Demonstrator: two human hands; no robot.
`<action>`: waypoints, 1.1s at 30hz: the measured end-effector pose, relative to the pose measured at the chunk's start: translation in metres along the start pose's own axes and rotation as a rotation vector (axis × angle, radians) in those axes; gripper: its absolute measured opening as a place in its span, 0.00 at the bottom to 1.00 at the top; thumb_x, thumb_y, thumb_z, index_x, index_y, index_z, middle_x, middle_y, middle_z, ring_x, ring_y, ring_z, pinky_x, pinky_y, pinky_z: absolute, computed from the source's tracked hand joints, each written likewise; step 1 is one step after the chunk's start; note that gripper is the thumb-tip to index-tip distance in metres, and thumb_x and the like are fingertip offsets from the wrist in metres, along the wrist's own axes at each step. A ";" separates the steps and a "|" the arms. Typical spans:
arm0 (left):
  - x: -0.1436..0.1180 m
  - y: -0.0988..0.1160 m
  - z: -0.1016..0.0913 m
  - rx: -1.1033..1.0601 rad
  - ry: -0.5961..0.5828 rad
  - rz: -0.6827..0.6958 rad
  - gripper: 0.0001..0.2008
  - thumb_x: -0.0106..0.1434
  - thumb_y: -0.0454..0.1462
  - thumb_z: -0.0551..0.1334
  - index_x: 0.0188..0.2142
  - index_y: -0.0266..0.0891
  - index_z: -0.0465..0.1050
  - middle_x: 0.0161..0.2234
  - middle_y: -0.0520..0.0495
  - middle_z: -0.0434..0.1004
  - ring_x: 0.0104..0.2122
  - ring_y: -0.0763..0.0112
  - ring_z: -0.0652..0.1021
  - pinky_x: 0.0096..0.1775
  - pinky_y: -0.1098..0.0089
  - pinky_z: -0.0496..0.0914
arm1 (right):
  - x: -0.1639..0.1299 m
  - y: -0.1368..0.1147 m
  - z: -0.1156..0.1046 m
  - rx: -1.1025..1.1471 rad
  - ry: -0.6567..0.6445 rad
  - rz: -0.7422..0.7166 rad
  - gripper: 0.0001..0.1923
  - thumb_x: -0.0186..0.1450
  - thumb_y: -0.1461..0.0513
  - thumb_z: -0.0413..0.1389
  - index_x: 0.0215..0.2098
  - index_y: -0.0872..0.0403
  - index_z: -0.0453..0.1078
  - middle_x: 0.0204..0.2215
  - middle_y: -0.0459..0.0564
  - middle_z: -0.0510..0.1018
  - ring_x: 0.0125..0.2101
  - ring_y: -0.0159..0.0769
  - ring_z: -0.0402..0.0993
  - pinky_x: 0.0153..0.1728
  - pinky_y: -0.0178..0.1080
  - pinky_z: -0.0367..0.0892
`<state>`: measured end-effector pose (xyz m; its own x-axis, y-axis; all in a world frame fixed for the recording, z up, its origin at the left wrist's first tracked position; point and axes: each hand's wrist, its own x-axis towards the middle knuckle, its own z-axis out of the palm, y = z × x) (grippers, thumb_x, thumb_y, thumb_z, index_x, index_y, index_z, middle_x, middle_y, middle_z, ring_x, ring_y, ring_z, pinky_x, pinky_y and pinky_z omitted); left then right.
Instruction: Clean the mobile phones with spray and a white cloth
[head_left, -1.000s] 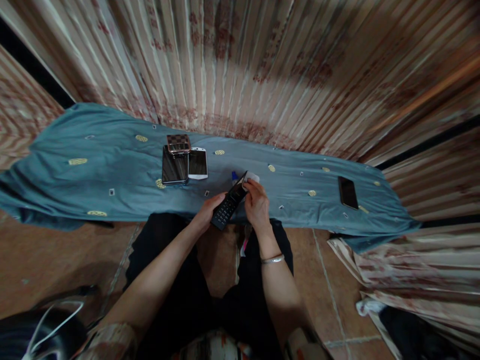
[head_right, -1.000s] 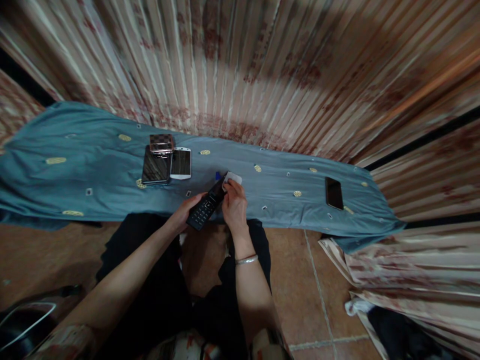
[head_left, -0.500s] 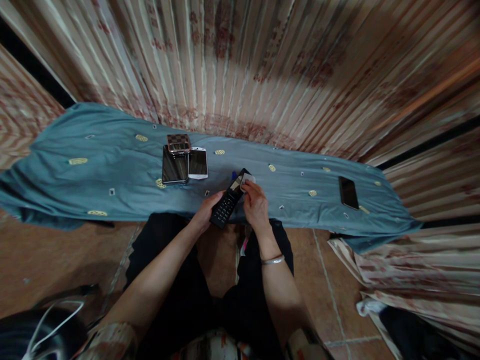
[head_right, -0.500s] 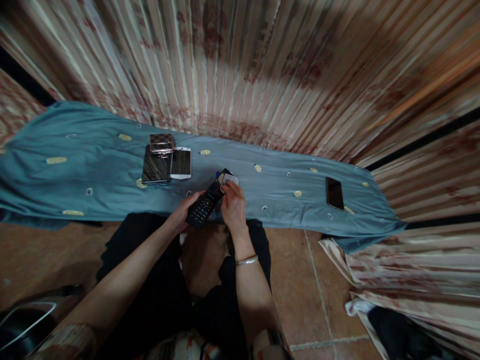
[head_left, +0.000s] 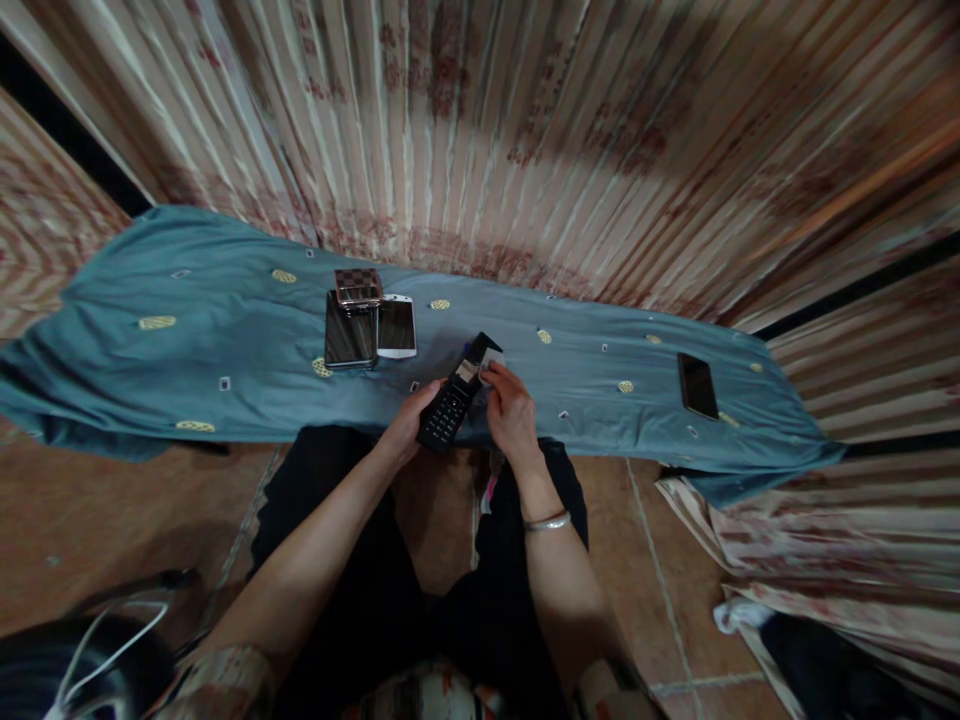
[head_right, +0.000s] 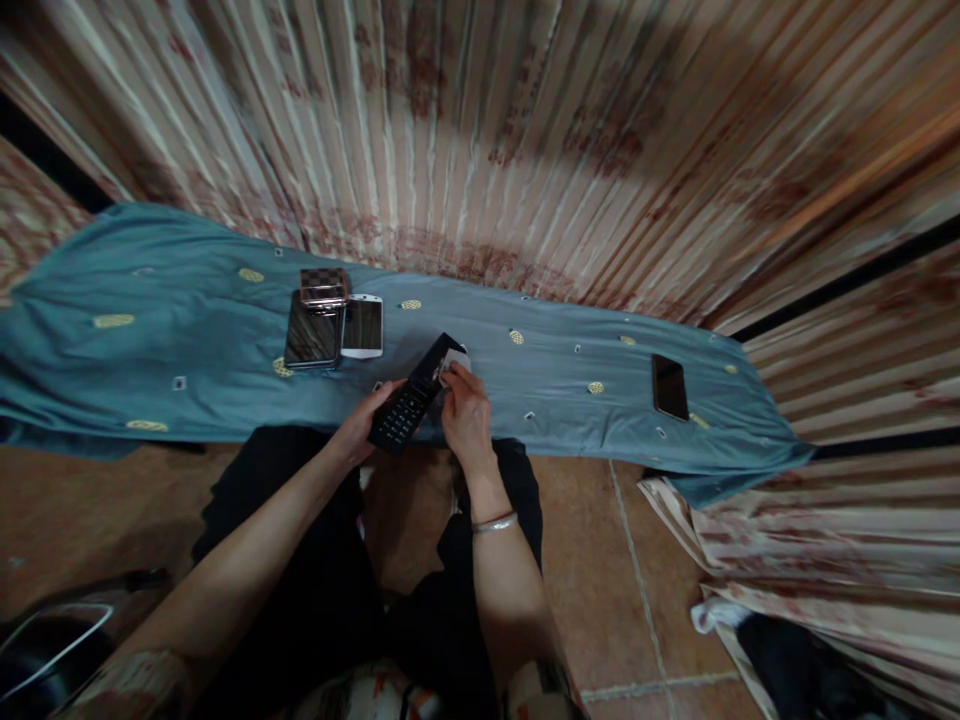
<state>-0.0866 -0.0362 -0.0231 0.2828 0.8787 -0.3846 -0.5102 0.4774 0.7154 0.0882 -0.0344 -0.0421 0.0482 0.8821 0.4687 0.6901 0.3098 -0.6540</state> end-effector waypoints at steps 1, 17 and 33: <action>0.000 0.000 0.000 -0.002 -0.002 0.003 0.16 0.70 0.41 0.59 0.49 0.31 0.78 0.30 0.44 0.83 0.25 0.67 0.82 0.27 0.69 0.78 | 0.000 0.000 0.000 0.004 -0.001 0.000 0.22 0.65 0.70 0.47 0.49 0.56 0.79 0.56 0.60 0.79 0.59 0.43 0.74 0.66 0.51 0.65; -0.001 0.000 -0.002 -0.006 -0.029 0.008 0.19 0.70 0.43 0.61 0.53 0.31 0.76 0.32 0.43 0.84 0.26 0.66 0.82 0.28 0.69 0.78 | -0.001 -0.002 0.002 0.071 -0.021 0.054 0.22 0.64 0.70 0.49 0.49 0.53 0.78 0.59 0.56 0.78 0.61 0.41 0.72 0.67 0.49 0.64; -0.001 -0.006 -0.004 -0.004 -0.142 -0.019 0.18 0.66 0.41 0.65 0.50 0.31 0.78 0.32 0.41 0.84 0.28 0.63 0.83 0.30 0.67 0.78 | 0.018 0.014 -0.005 0.648 0.326 0.494 0.16 0.59 0.59 0.55 0.40 0.54 0.81 0.39 0.49 0.86 0.42 0.40 0.81 0.50 0.44 0.73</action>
<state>-0.0868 -0.0404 -0.0294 0.4046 0.8598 -0.3114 -0.5064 0.4942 0.7066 0.1027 -0.0159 -0.0398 0.5052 0.8540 0.1245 -0.0057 0.1475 -0.9890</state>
